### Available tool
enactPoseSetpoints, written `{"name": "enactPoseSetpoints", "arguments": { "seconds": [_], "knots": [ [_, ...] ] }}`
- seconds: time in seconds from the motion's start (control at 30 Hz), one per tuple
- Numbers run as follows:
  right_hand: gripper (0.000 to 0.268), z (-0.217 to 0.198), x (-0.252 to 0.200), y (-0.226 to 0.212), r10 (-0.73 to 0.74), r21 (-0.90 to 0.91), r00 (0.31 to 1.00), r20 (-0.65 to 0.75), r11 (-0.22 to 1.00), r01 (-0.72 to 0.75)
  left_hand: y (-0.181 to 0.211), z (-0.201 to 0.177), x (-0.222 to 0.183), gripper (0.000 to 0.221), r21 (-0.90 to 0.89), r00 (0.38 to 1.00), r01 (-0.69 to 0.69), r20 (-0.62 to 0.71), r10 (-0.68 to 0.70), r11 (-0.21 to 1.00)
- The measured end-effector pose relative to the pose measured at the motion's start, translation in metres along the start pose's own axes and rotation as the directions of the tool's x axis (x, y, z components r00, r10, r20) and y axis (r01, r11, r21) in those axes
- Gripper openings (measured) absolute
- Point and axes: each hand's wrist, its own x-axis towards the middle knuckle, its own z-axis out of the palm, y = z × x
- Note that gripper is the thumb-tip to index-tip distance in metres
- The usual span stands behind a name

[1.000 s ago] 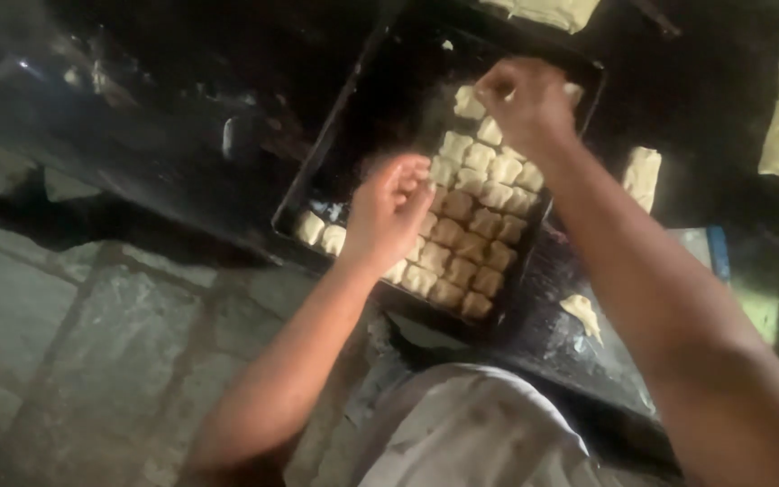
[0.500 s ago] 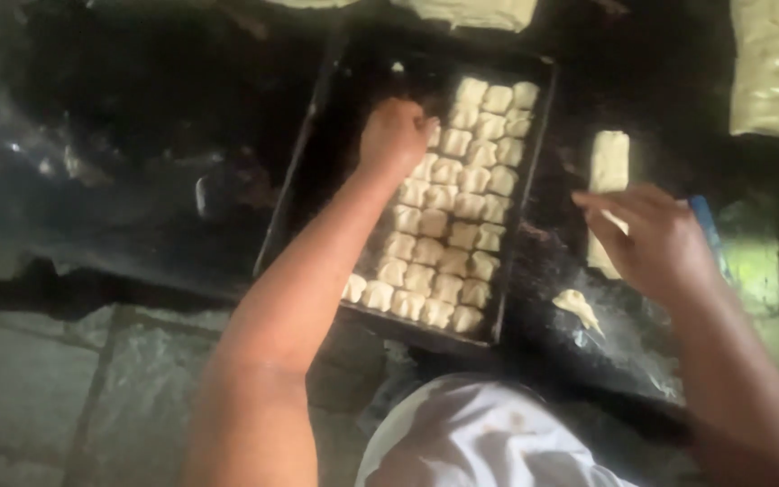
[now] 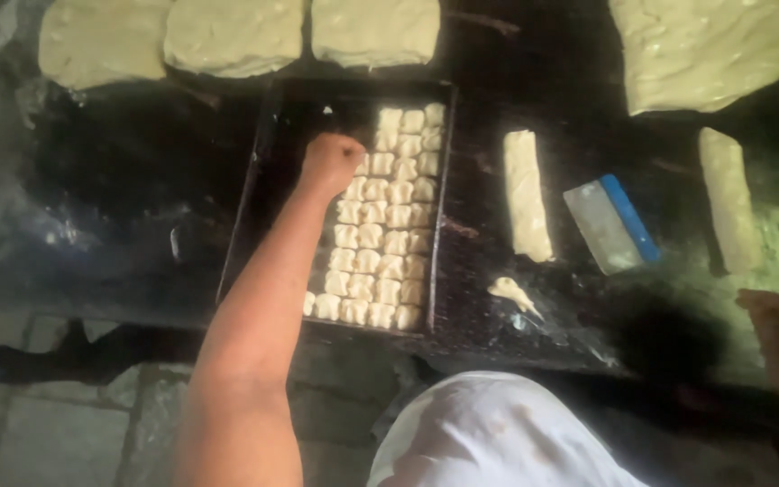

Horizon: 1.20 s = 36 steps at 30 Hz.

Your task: Cutting and folding dough into small rectangular pieces and placing them onto a baking tray.

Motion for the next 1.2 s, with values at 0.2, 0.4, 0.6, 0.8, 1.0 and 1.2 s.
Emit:
{"name": "enactPoseSetpoints", "arguments": {
  "seconds": [0.2,0.4,0.6,0.8,1.0,1.2],
  "knots": [
    [0.025,-0.031,0.003,0.098,0.049,-0.118,0.989,-0.136,0.991,-0.065,-0.025,0.005,0.005,0.028,0.197,0.996,-0.075,0.065,0.063,0.978],
    [0.025,-0.109,0.008,-0.05,0.203,-0.311,0.975,-0.088,0.924,-0.221,0.048,0.008,-0.014,0.039,0.392,0.999,-0.038,0.031,0.028,0.919],
    [0.028,-0.08,0.021,-0.101,0.052,-0.676,0.998,-0.04,0.734,-0.066,0.212,0.006,-0.101,0.025,-0.035,0.98,-0.179,-0.096,0.175,0.983],
    [0.022,-0.08,0.01,-0.166,0.35,-0.151,0.927,0.135,0.932,-0.33,0.342,0.036,-0.187,0.033,-0.489,0.981,0.035,0.182,0.063,0.871],
    [0.023,-0.025,0.017,-0.235,0.117,0.471,0.904,0.412,0.821,-0.321,0.352,0.118,-0.241,0.037,-0.799,0.805,0.548,0.585,0.104,0.248],
    [0.042,-0.004,0.019,-0.31,-0.526,0.09,0.844,-0.103,0.84,0.535,0.348,0.068,-0.225,0.027,-0.816,0.813,0.577,0.573,-0.105,0.02]
  ]
}}
